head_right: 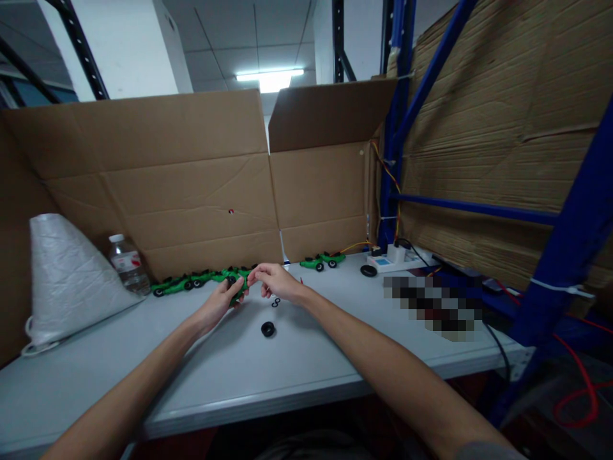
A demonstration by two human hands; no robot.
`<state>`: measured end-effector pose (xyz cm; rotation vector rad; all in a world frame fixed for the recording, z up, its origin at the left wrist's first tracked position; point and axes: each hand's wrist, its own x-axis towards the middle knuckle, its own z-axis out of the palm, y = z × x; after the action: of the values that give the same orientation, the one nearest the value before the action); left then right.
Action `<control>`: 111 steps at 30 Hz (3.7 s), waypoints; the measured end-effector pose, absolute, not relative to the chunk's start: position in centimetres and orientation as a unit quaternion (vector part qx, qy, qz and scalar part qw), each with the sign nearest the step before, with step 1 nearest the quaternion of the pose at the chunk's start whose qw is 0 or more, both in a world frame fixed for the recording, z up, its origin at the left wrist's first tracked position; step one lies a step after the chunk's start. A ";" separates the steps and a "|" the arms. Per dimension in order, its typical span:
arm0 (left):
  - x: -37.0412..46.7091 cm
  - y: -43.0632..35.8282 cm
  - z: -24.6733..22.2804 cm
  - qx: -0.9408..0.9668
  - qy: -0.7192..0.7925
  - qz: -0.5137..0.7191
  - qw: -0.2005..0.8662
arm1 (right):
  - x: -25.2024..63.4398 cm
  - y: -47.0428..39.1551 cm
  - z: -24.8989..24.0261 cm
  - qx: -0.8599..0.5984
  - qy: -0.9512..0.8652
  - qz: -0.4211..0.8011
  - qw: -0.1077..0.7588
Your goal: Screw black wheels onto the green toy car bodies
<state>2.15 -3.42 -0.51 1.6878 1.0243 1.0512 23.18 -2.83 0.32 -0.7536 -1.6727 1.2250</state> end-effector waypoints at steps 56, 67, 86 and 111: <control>2.3 -4.1 0.3 0.654 0.417 0.440 0.452 | 23.2 -4.1 1.0 -0.301 -0.681 0.493 0.451; 1.8 -3.5 -0.3 0.659 0.410 0.459 0.431 | 22.6 -4.7 0.9 -0.288 -0.675 0.527 0.429; 1.1 -2.3 -1.8 0.715 0.431 0.451 0.317 | 21.9 -4.8 -0.1 -0.300 -0.664 0.526 0.439; 2.1 -4.3 1.0 0.541 0.343 0.436 0.631 | 27.2 -0.4 -1.8 -0.393 -0.886 0.076 0.234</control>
<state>2.07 -4.29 0.96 1.2391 0.7859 0.9985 27.17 -0.37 -1.85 -1.0799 -2.4330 0.2094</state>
